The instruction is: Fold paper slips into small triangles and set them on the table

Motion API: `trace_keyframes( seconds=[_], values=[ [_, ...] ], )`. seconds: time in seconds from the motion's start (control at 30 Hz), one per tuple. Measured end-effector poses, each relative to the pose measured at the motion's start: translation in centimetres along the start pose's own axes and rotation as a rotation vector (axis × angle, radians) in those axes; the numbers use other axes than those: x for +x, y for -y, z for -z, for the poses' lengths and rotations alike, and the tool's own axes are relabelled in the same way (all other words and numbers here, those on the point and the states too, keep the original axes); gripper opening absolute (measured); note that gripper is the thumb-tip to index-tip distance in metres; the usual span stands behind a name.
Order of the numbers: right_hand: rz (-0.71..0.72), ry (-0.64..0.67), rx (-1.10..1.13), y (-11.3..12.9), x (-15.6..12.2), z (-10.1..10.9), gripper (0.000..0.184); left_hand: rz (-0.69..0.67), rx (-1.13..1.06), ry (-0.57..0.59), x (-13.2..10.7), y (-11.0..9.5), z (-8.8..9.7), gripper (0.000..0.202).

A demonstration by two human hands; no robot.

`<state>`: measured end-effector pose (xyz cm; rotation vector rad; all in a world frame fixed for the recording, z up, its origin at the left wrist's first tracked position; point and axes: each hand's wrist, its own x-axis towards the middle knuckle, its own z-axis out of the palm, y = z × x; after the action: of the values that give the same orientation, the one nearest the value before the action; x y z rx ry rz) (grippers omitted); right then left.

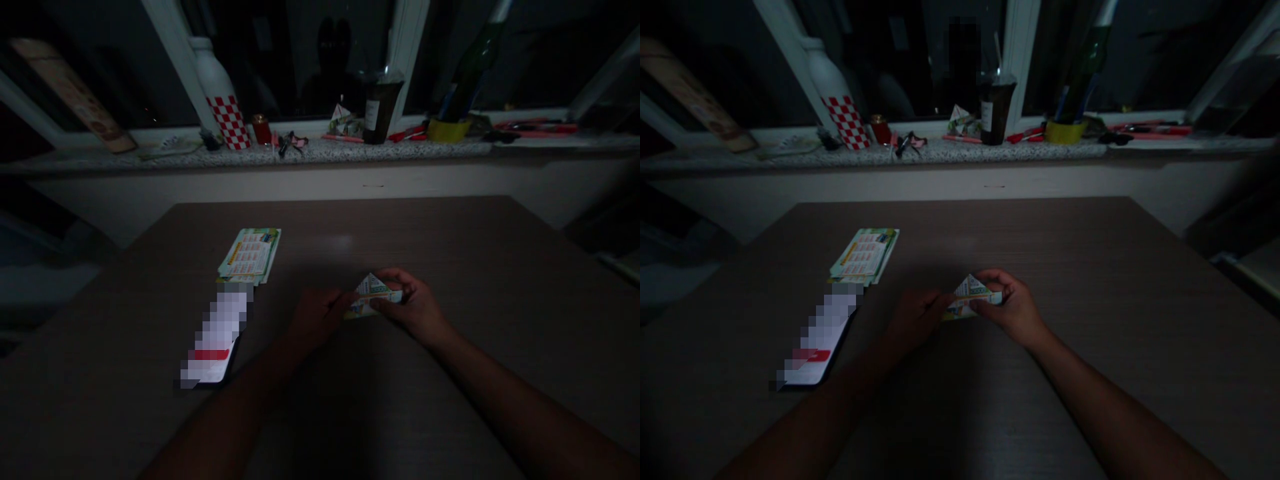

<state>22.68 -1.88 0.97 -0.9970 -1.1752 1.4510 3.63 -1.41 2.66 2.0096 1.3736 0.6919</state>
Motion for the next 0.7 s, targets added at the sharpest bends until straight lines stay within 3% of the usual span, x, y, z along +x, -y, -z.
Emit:
trace_keyframes(
  seconds=[0.2,0.33,0.53,0.7],
  values=[
    [-0.011,-0.005,-0.016,0.07,0.01,0.13,0.042,0.095,-0.172,0.017,-0.34,-0.11,-0.16,0.052],
    [-0.022,-0.015,-0.010,0.02,0.03,0.30,0.042,0.081,-0.182,-0.042,-0.33,0.31,-0.06,0.057],
    [-0.003,-0.019,-0.046,-0.15,0.07,0.44,0.041,-0.011,-0.082,-0.174,-0.35,0.21,0.35,0.039],
    [0.008,-0.031,-0.078,-0.06,0.06,0.28,0.041,-0.046,-0.159,-0.111,-0.31,0.04,-0.07,0.026]
  ],
)
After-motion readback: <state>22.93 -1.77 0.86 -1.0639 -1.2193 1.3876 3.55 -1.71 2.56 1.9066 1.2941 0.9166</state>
